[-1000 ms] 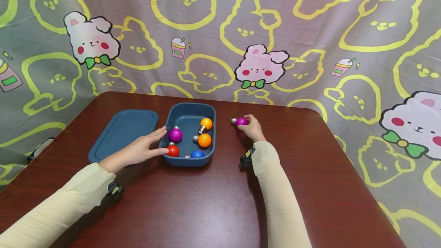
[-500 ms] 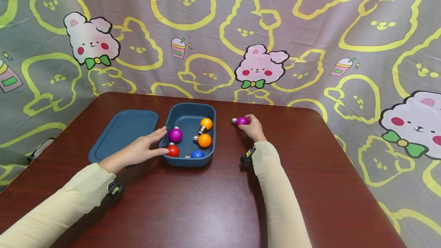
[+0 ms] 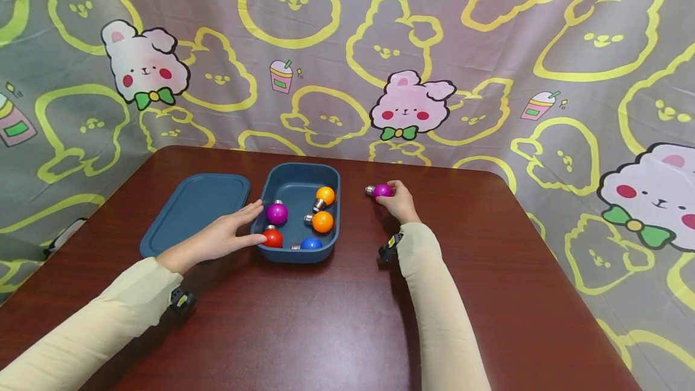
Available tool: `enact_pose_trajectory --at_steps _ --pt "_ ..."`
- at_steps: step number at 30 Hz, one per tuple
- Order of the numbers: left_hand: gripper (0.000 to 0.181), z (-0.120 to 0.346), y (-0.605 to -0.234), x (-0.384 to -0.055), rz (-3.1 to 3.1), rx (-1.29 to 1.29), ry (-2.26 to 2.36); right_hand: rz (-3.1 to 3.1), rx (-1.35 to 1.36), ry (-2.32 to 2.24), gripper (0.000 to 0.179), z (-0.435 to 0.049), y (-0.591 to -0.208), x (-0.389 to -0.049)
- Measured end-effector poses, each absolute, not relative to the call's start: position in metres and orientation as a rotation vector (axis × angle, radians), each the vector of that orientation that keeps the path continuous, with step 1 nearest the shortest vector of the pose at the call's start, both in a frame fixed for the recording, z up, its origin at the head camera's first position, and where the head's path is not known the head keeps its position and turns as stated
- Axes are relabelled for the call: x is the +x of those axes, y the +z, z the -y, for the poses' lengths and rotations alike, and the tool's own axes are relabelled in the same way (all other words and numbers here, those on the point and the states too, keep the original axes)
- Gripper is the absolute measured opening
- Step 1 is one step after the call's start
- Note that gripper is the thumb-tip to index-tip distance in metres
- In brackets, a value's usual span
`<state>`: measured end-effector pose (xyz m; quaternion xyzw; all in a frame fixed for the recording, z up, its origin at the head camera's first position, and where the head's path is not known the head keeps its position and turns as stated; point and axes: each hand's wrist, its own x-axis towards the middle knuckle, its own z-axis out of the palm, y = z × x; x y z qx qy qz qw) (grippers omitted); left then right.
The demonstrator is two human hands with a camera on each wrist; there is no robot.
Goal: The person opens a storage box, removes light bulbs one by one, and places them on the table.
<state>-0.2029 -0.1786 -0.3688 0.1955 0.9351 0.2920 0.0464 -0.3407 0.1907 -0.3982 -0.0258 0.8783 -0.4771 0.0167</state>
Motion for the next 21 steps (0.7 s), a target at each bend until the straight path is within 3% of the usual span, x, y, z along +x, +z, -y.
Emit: enact_pose_trajectory --at_steps 21 --pt "0.082 0.1784 -0.369 -0.2027 -2.865 0.61 0.886 -2.757 -0.077 -1.482 0.052 -0.1961 -0.3992 -0.344"
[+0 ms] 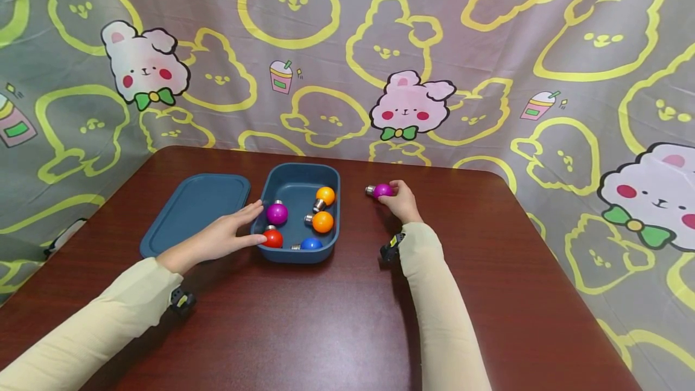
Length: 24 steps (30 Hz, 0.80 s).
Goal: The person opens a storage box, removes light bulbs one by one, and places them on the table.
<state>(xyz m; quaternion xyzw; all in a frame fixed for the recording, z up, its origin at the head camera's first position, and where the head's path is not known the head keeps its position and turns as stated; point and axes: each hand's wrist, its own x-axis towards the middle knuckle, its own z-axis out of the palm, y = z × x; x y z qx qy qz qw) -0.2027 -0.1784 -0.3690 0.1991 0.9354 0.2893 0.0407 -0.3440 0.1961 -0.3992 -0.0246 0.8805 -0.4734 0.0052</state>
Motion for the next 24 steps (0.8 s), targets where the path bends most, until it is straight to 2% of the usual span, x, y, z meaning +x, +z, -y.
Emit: enact_pose_trajectory --at_steps 6,11,18,24 --pt "0.082 0.178 -0.369 -0.203 -2.87 0.613 0.883 -2.773 -0.089 -1.527 0.053 -0.203 -0.381 -0.343" --pt "0.081 0.178 -0.368 -0.203 -2.868 0.603 0.884 -2.823 -0.202 -1.549 0.055 -0.2 -0.354 -0.34" --pt "0.082 0.179 -0.369 -0.203 -2.874 0.616 0.888 -2.793 -0.358 -1.522 0.054 -0.174 -0.324 -0.326" --pt "0.082 0.179 -0.37 -0.203 -2.87 0.614 0.891 -2.68 -0.589 -1.478 0.052 -0.145 -0.315 -0.304"
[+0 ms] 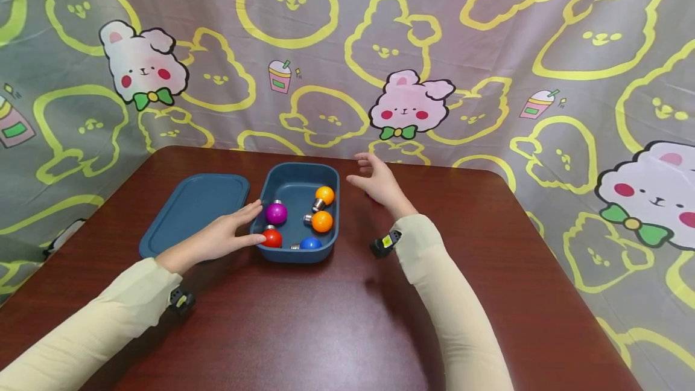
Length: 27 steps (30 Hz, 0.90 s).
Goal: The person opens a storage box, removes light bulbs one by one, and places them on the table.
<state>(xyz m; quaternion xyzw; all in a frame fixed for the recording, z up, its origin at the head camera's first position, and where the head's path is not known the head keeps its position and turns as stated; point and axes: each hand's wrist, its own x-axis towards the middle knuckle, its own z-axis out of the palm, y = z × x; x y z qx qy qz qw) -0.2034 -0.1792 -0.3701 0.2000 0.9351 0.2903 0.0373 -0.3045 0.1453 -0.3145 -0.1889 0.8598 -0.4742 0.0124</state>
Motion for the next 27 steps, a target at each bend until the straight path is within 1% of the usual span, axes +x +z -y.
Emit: enact_pose_trajectory --at_steps 6,13,21,27 --pt "0.082 0.178 -0.369 -0.203 -2.87 0.618 0.901 -2.549 -0.784 -1.366 0.048 -0.117 -0.318 -0.284" --pt "0.082 0.178 -0.369 -0.202 -2.868 0.605 0.899 -2.372 -0.995 -1.205 0.043 -0.093 -0.332 -0.268" --pt "0.081 0.179 -0.369 -0.201 -2.858 0.624 0.919 -2.272 -1.006 -0.784 0.048 -0.077 -0.338 -0.26" --pt "0.081 0.179 -0.369 -0.201 -2.862 0.636 0.92 -2.222 -1.011 -0.614 0.044 -0.067 -0.34 -0.26"
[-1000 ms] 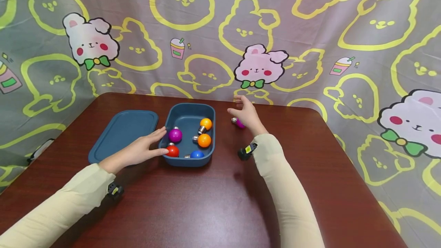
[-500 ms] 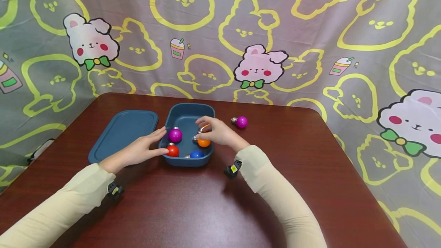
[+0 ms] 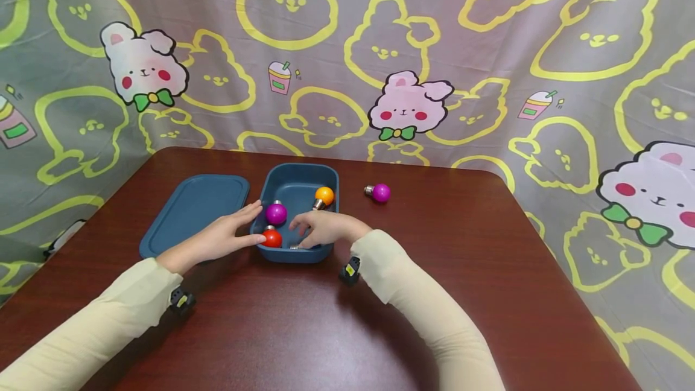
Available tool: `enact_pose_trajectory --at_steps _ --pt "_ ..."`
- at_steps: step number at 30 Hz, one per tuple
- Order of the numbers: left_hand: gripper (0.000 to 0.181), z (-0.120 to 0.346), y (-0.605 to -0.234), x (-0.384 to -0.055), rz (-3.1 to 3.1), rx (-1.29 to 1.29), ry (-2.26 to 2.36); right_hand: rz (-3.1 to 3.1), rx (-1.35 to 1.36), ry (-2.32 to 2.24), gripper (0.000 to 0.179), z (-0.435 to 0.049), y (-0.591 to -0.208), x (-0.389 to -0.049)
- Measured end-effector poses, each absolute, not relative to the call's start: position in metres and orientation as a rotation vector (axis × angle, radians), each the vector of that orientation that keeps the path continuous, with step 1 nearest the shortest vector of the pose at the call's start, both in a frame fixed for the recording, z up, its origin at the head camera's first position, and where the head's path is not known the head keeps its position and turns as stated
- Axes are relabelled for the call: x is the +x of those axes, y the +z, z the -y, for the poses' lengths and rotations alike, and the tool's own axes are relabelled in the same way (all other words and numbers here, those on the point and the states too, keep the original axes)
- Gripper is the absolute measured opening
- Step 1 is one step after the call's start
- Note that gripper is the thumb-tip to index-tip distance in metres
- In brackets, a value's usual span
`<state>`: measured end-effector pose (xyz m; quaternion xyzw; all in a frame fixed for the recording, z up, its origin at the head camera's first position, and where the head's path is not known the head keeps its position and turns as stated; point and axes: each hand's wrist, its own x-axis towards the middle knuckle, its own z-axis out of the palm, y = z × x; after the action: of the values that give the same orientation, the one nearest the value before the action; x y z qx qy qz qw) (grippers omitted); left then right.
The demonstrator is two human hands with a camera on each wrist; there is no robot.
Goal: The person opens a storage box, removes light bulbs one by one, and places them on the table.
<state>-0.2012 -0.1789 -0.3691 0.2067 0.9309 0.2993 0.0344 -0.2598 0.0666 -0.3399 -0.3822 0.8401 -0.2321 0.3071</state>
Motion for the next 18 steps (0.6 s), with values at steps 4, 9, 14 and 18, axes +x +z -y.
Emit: enact_pose_trajectory --at_steps 4,9,14,18 --pt "0.081 0.1789 -0.3694 -0.2015 -2.863 0.636 0.922 -2.22 -0.989 -0.549 0.041 -0.0623 -0.3413 -0.2621" --pt "0.081 0.1788 -0.37 -0.2021 -2.864 0.633 0.919 -2.236 -0.956 -0.488 0.037 -0.0584 -0.3428 -0.2629" --pt "0.08 0.179 -0.37 -0.2022 -2.866 0.635 0.918 -2.257 -0.966 -0.481 0.032 -0.057 -0.3432 -0.2617" --pt "0.08 0.1788 -0.3695 -0.2019 -2.866 0.641 0.921 -2.29 -0.989 -0.51 0.031 -0.0594 -0.3411 -0.2605"
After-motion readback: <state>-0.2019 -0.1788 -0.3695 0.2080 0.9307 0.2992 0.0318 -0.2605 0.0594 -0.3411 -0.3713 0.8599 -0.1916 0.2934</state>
